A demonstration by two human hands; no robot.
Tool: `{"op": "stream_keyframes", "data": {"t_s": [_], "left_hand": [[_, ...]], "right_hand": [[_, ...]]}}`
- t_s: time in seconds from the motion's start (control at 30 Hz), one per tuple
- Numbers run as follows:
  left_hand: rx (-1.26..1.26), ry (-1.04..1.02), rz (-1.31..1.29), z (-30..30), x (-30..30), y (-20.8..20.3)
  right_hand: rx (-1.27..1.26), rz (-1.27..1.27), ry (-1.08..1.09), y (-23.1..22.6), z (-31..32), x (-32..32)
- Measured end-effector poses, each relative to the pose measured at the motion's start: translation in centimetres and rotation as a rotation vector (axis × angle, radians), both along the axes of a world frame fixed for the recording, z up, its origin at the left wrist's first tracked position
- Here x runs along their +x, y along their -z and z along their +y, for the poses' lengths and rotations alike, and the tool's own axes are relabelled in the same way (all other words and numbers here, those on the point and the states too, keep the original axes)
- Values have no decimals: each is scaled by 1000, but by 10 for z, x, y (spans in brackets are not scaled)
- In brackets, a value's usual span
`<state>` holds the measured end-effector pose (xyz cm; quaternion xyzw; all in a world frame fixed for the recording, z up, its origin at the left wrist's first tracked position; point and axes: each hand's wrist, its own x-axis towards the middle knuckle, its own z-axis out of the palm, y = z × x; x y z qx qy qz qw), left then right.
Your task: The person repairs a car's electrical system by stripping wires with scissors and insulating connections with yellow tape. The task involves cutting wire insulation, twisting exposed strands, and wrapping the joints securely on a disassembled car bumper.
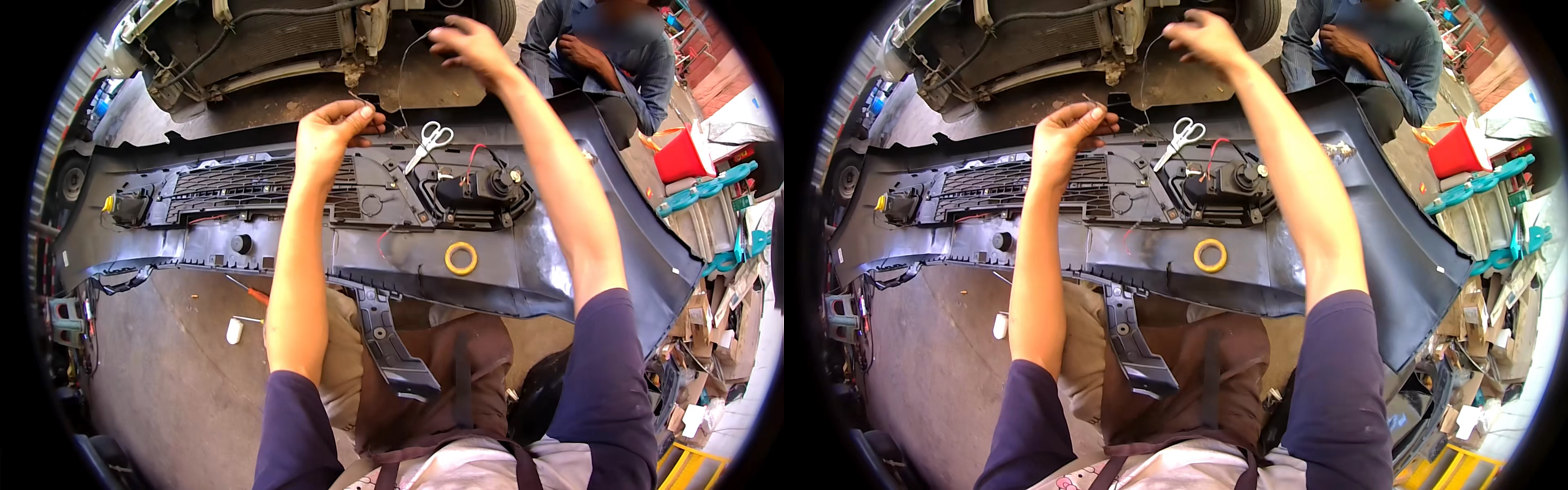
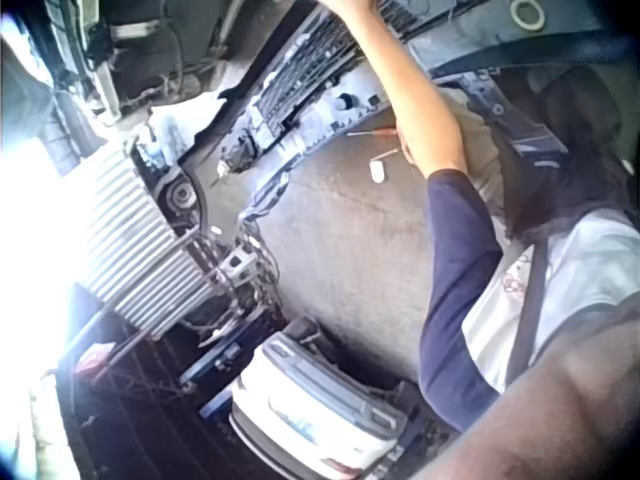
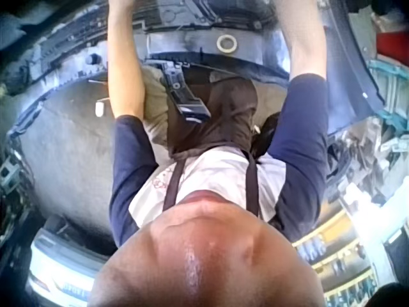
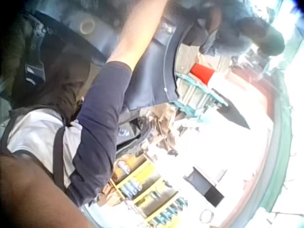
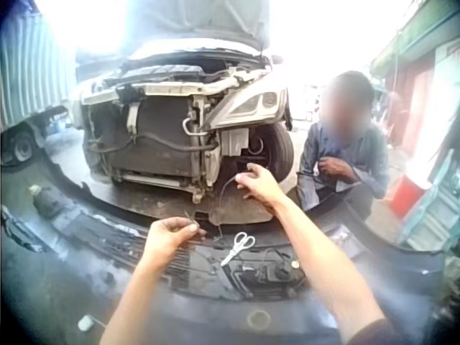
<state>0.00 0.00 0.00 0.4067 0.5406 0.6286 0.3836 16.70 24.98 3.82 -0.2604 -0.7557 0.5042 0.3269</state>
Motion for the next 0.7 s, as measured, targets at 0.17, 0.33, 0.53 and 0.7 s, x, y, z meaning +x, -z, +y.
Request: {"op": "stream_keyframes", "data": {"t_s": [0.17, 0.33, 0.53, 0.7], "left_hand": [[-44, -70, -24, -7, 3, 0], [-35, -27, -44, 1, 13, 7], [-27, -4, 26, 11, 22, 4], [0, 67, 87, 18, 31, 12]], "right_hand": [[469, -675, 218, 7, -48, -59], [288, -311, -30, -17, -78, -39], [498, -396, -276, -19, -112, -14], [527, -313, -233, -16, -114, 10]]}}
